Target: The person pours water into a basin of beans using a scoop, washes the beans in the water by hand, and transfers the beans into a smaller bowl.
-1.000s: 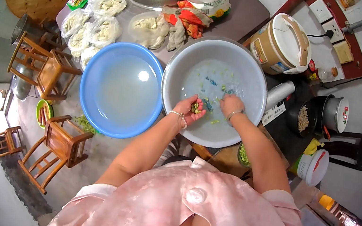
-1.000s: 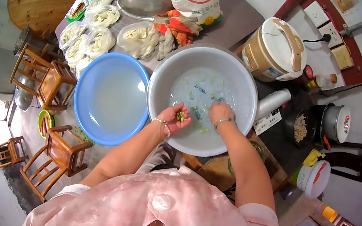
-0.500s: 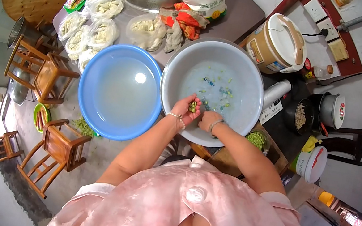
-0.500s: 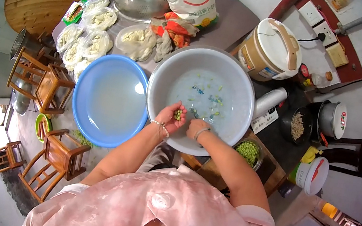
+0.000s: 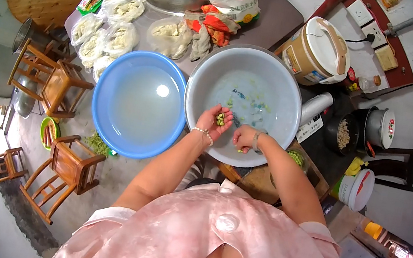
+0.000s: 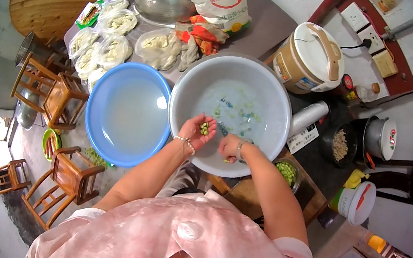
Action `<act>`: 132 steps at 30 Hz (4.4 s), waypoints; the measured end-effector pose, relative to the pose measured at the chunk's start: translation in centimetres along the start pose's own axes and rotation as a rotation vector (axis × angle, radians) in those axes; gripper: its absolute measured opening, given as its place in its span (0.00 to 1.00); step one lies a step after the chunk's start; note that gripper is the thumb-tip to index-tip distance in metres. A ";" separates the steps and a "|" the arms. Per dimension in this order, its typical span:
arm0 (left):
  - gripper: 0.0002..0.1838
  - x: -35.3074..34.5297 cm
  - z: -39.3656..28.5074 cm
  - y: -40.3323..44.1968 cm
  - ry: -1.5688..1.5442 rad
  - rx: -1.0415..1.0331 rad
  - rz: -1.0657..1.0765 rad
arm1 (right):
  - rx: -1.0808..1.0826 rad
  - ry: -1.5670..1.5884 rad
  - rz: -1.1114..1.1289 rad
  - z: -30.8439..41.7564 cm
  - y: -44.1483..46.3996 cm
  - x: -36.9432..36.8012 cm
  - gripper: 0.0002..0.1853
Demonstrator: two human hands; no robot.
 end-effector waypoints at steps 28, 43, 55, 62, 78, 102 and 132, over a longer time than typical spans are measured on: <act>0.14 -0.4 -0.8 -3.5 0.276 0.052 0.065 | -0.008 -0.204 -1.047 1.9 3.9 12.4 0.19; 0.15 -0.6 -1.0 -3.2 0.239 0.108 0.139 | 0.468 -0.407 -0.588 3.7 5.6 -0.6 0.09; 0.13 -0.6 -0.9 -2.5 0.211 0.053 0.100 | 0.215 -0.677 0.065 1.5 4.9 -1.9 0.04; 0.12 0.0 -0.8 -1.5 0.204 -0.009 0.045 | -0.020 0.235 0.068 -0.2 0.3 0.1 0.09; 0.17 -1.9 2.5 -0.1 0.000 0.081 0.071 | 0.681 0.129 -0.558 7.6 -7.5 0.5 0.12; 0.18 -1.1 -0.2 -3.9 0.255 0.195 0.181 | 0.269 -0.351 -1.050 5.1 9.1 12.0 0.13; 0.12 -0.2 -0.1 -2.4 0.182 0.003 0.126 | 0.173 0.271 -0.274 0.2 -1.1 2.6 0.04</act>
Point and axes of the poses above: each hand's wrist, its own y-axis towards the middle knuckle, its own x-axis out of the back of the hand, z = x × y, the point moved 4 cm from there along y, towards the middle knuckle, and after that the axes turned 1 degree about x, right-handed, at the moved point
